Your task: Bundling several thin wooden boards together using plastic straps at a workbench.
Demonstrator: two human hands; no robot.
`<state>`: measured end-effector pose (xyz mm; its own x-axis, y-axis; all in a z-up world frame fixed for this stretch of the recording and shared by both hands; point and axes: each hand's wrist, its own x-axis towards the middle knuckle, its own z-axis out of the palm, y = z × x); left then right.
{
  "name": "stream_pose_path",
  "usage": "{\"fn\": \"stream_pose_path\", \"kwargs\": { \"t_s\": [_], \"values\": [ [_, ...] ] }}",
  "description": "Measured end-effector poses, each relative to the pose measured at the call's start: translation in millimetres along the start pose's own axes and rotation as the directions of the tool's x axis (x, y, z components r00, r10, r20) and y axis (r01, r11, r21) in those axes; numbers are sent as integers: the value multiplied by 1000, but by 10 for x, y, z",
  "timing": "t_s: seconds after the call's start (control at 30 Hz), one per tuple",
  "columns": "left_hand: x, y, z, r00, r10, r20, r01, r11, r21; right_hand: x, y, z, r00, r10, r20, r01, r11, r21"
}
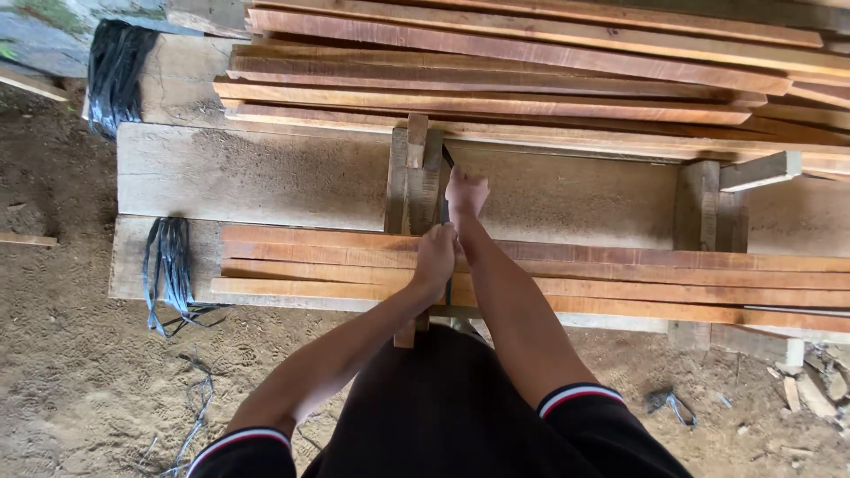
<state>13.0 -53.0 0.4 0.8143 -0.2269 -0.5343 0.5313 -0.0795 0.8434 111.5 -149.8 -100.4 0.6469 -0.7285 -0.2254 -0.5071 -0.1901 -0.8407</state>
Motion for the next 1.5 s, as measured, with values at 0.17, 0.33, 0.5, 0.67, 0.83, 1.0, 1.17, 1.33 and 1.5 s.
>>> {"fn": "stream_pose_path", "kwargs": {
  "t_s": [0.17,0.33,0.5,0.67,0.83,1.0,1.17,1.33,1.5],
  "values": [
    [96,-288,-247,978,103,180,-122,988,94,174,325,178,999,-35,-40,32,996,-81],
    [125,-590,-594,927,215,309,-294,926,236,133,369,207,999,-40,-14,38,991,-127],
    [30,-365,-622,846,400,353,-509,803,309,196,464,244,1000,17,-6,-18,986,-164],
    [31,-168,-607,847,381,371,-502,803,321,167,470,264,986,152,71,-137,972,-189],
    [143,-208,-648,811,426,401,-554,778,295,312,679,409,984,145,106,-122,972,-201],
    [-98,34,-519,900,269,343,-377,875,303,331,692,383,991,113,74,-106,990,-88],
    [242,-132,-196,991,26,131,-19,998,-53,179,340,221,1000,26,7,-25,994,-109],
    [27,-19,-178,990,27,138,-30,999,22,250,440,267,1000,-19,-16,16,989,-148],
    [71,-127,-443,903,228,364,-294,946,139,198,352,197,1000,-24,-14,21,986,-164]
  ]
}}
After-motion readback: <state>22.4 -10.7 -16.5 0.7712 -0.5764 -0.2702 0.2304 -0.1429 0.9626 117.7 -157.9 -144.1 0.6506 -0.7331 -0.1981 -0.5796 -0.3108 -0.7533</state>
